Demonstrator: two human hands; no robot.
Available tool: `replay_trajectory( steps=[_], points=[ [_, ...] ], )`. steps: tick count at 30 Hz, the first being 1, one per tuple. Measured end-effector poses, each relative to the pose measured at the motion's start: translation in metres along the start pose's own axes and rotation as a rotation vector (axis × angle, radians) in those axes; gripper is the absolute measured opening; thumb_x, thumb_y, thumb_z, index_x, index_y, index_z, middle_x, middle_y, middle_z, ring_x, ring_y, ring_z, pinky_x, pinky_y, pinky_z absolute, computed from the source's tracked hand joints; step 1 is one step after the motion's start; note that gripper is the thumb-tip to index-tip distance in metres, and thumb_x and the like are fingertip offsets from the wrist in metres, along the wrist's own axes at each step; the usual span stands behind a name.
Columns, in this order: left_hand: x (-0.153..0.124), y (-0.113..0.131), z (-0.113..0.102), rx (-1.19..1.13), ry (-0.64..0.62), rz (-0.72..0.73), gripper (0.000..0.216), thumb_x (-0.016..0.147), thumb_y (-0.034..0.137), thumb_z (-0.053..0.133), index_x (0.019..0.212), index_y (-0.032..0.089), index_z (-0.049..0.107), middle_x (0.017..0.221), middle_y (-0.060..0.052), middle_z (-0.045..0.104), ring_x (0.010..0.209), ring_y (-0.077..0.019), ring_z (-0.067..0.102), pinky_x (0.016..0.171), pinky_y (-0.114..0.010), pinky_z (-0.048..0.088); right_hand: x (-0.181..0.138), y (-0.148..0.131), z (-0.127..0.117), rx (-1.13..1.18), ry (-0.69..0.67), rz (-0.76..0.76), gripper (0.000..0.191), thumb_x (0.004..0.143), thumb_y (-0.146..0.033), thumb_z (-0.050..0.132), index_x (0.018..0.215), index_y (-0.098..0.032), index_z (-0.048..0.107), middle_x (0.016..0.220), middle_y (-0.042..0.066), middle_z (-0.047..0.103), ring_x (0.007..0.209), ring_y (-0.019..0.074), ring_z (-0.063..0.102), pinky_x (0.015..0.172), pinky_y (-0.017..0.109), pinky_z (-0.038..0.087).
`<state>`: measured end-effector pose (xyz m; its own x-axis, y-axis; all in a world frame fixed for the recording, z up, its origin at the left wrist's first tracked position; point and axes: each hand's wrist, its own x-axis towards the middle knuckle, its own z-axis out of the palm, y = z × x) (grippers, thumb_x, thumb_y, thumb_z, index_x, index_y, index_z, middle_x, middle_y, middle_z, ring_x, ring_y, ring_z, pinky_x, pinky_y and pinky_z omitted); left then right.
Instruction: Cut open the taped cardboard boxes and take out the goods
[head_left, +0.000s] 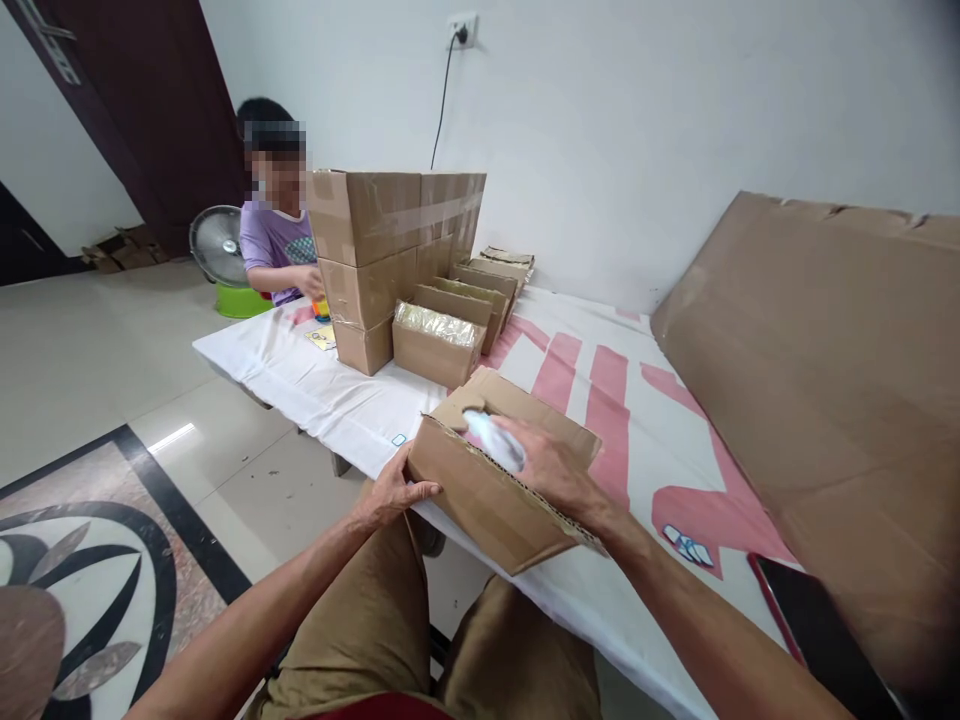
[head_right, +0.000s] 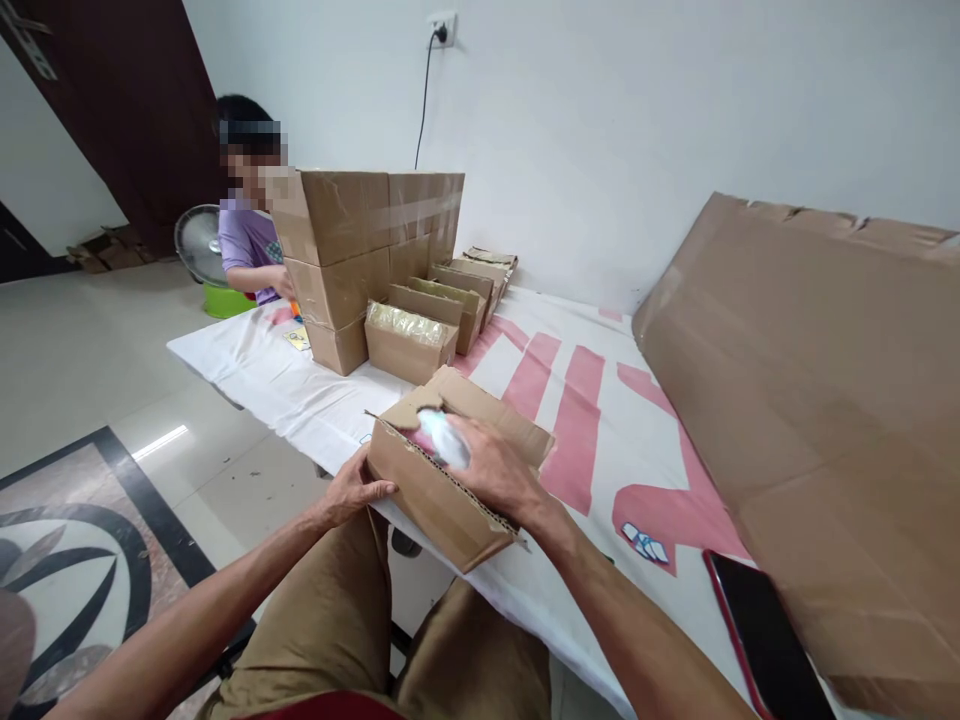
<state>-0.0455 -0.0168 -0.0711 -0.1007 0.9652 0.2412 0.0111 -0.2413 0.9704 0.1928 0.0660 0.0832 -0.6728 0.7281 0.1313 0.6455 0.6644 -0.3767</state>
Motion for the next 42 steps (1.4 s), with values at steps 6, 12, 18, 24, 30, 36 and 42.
replay_trajectory(
  steps=[6,12,18,24,30,36,42],
  points=[
    [0.003,0.007,0.006,0.014,0.068,-0.044,0.095,0.068,0.066,0.088,0.144,0.019,0.056,0.141,-0.014,0.065,0.132,-0.0368,0.058,0.112,-0.048,0.048,-0.013,0.000,-0.047,0.103,0.423,-0.061,0.068,0.079,-0.043,0.078,0.143,-0.022,0.063,0.138,0.010,0.071,0.119,0.0323,0.070,0.100,0.047,0.058],
    [0.042,0.004,0.044,0.020,0.023,0.039,0.092,0.071,0.064,0.085,0.145,0.018,0.054,0.143,-0.015,0.064,0.133,-0.0355,0.059,0.112,-0.046,0.049,-0.047,-0.007,-0.095,0.013,0.706,0.049,0.071,0.082,-0.060,0.075,0.143,-0.026,0.064,0.129,0.010,0.073,0.107,0.0343,0.072,0.094,0.054,0.059],
    [0.075,-0.007,0.063,0.338,0.106,0.000,0.071,0.072,0.035,0.085,0.136,0.016,0.060,0.139,-0.018,0.066,0.134,-0.0414,0.056,0.116,-0.061,0.042,-0.080,-0.029,-0.117,-0.069,0.810,0.058,0.070,0.083,-0.074,0.069,0.147,-0.049,0.056,0.124,0.003,0.072,0.101,0.0341,0.071,0.090,0.056,0.060],
    [0.028,-0.002,0.018,0.385,0.203,0.012,0.048,0.075,0.031,0.080,0.121,0.023,0.069,0.137,-0.013,0.067,0.135,-0.0349,0.057,0.119,-0.057,0.042,-0.073,-0.063,-0.077,-0.029,0.425,-0.128,0.068,0.087,-0.057,0.071,0.149,-0.034,0.055,0.138,0.009,0.067,0.115,0.0355,0.068,0.095,0.051,0.059],
    [-0.006,0.012,-0.076,0.423,0.413,-0.034,0.040,0.078,0.038,0.075,0.112,0.017,0.070,0.116,-0.013,0.073,0.112,-0.0332,0.068,0.101,-0.053,0.056,0.006,-0.096,0.006,-0.025,-0.009,-0.201,0.070,0.082,-0.035,0.072,0.150,-0.025,0.056,0.140,0.012,0.067,0.127,0.0329,0.061,0.109,0.046,0.048],
    [0.008,0.000,-0.107,0.425,0.513,-0.020,0.041,0.078,0.025,0.063,0.118,0.020,0.068,0.120,-0.011,0.072,0.114,-0.0286,0.068,0.101,-0.050,0.056,0.124,-0.097,0.064,-0.282,-0.090,-0.097,0.065,0.088,-0.034,0.068,0.149,-0.018,0.055,0.132,0.016,0.067,0.120,0.0324,0.059,0.106,0.043,0.043],
    [0.041,-0.020,-0.103,0.428,0.485,-0.016,0.054,0.073,0.018,0.063,0.127,0.022,0.064,0.126,-0.010,0.068,0.115,-0.0277,0.065,0.102,-0.050,0.054,0.196,-0.075,0.092,-0.333,-0.007,0.086,0.058,0.090,-0.017,0.059,0.147,-0.019,0.055,0.135,0.021,0.062,0.125,0.0347,0.055,0.105,0.047,0.041]
  ],
)
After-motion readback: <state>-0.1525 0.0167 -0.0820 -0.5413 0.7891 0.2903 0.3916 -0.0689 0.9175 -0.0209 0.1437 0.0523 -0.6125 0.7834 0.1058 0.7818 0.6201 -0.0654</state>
